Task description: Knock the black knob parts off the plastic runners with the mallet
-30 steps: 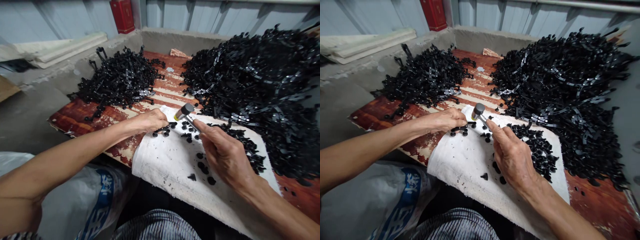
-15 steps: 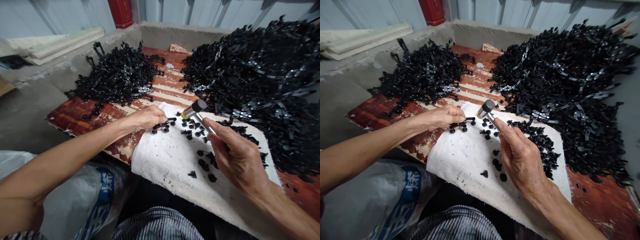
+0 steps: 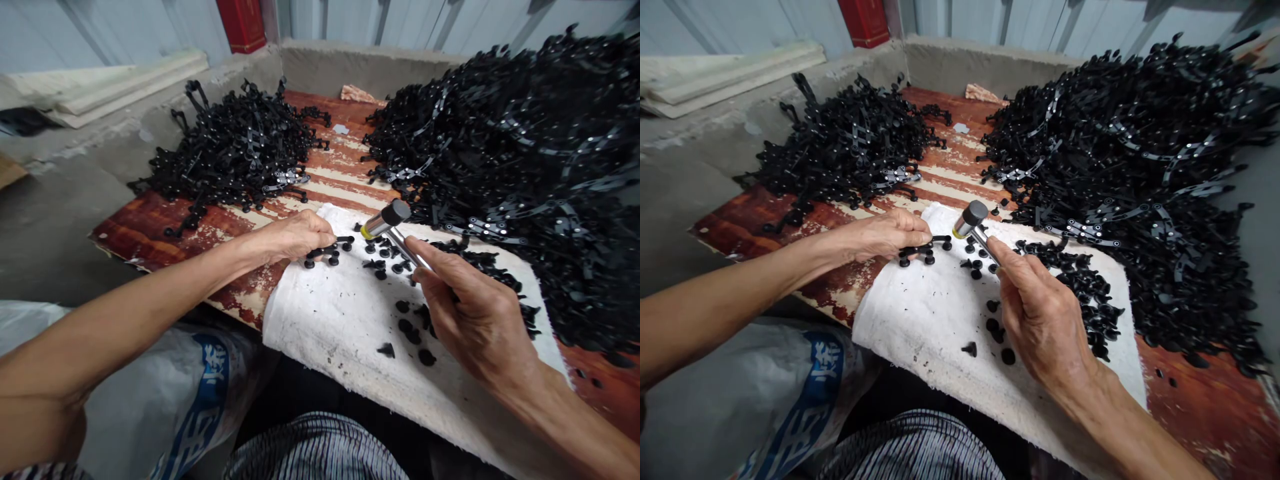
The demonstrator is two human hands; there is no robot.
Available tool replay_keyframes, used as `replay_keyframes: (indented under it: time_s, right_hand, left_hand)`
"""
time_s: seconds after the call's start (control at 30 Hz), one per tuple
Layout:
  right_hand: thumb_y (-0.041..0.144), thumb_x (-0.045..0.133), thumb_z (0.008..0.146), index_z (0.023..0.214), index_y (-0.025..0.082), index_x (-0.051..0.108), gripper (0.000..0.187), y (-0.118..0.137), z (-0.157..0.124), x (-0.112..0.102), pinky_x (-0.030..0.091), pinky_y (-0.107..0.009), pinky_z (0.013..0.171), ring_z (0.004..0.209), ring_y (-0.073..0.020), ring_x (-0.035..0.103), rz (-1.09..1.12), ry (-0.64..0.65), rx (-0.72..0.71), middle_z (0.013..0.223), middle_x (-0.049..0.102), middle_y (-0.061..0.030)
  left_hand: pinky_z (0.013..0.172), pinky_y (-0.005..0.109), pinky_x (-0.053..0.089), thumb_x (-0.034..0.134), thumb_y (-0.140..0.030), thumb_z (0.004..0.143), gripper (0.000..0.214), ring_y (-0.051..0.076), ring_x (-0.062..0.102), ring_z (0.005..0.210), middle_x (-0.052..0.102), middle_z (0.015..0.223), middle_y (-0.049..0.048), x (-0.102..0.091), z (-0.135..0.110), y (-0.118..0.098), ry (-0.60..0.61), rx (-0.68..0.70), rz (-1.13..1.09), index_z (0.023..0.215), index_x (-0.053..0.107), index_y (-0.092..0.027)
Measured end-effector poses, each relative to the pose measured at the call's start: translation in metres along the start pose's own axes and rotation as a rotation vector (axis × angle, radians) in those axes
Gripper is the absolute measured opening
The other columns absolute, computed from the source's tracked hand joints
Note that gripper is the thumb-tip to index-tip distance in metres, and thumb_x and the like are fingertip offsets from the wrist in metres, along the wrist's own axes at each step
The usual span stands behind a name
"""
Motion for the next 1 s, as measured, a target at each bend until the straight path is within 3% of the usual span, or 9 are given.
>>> replay_keyframes:
  time_s: [0.23,0.5,0.7,0.9,1.0]
  right_hand:
    - [0.009,0.048,0.089,0.13,0.012,0.058,0.042,-0.001,0.0,0.004,0.054,-0.031,0.054,0.077,-0.0213,0.068,-0.026,0.007,-0.017,0.093,0.07,-0.0122]
    - [0.01,0.048,0.089,0.131,0.018,0.058,0.044,-0.004,0.005,0.005,0.056,-0.034,0.064,0.07,-0.0177,0.066,-0.097,0.039,-0.03,0.093,0.071,-0.0097]
    - [0.01,0.046,0.089,0.129,0.01,0.059,0.042,-0.004,0.009,0.006,0.055,-0.032,0.06,0.067,-0.0172,0.064,-0.099,0.079,-0.033,0.089,0.069,-0.0112]
    - [0.008,0.045,0.09,0.136,0.024,0.054,0.049,0.011,0.014,-0.003,0.052,-0.027,0.054,0.066,-0.0159,0.061,-0.05,-0.035,-0.084,0.09,0.067,-0.0066]
    - [0.007,0.045,0.089,0.136,0.025,0.054,0.051,0.014,0.016,-0.002,0.051,-0.027,0.053,0.062,-0.0155,0.057,-0.108,-0.094,-0.13,0.085,0.065,-0.0056]
  left_hand:
    - [0.033,0.017,0.018,0.051,-0.01,0.086,0.034,0.002,0.031,0.033,0.046,0.043,-0.0032,0.0,0.002,-0.001,-0.002,0.033,0.036,0.052,0.052,-0.013]
    - [0.033,0.018,0.014,0.053,-0.013,0.084,0.031,0.002,0.028,0.032,0.046,0.043,-0.003,-0.003,-0.001,-0.001,0.036,-0.026,-0.016,0.053,0.053,-0.013]
    - [0.034,0.018,0.017,0.055,-0.012,0.082,0.03,0.003,0.03,0.033,0.045,0.043,-0.0037,0.001,-0.002,-0.003,-0.017,-0.005,0.022,0.052,0.052,-0.014]
    - [0.035,0.018,0.021,0.055,-0.01,0.079,0.028,0.003,0.033,0.034,0.047,0.043,-0.0031,0.0,0.0,-0.006,-0.027,-0.01,0.061,0.052,0.053,-0.014]
    - [0.034,0.019,0.018,0.055,-0.009,0.079,0.028,0.003,0.03,0.033,0.046,0.043,-0.0035,0.0,0.0,-0.006,-0.027,-0.006,0.066,0.051,0.053,-0.014]
Point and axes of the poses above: each hand's wrist, its own z-axis towards the middle knuckle, its own x-axis out of the palm, y = z × x, the point moved 2 cm from there along z, towards the middle knuckle
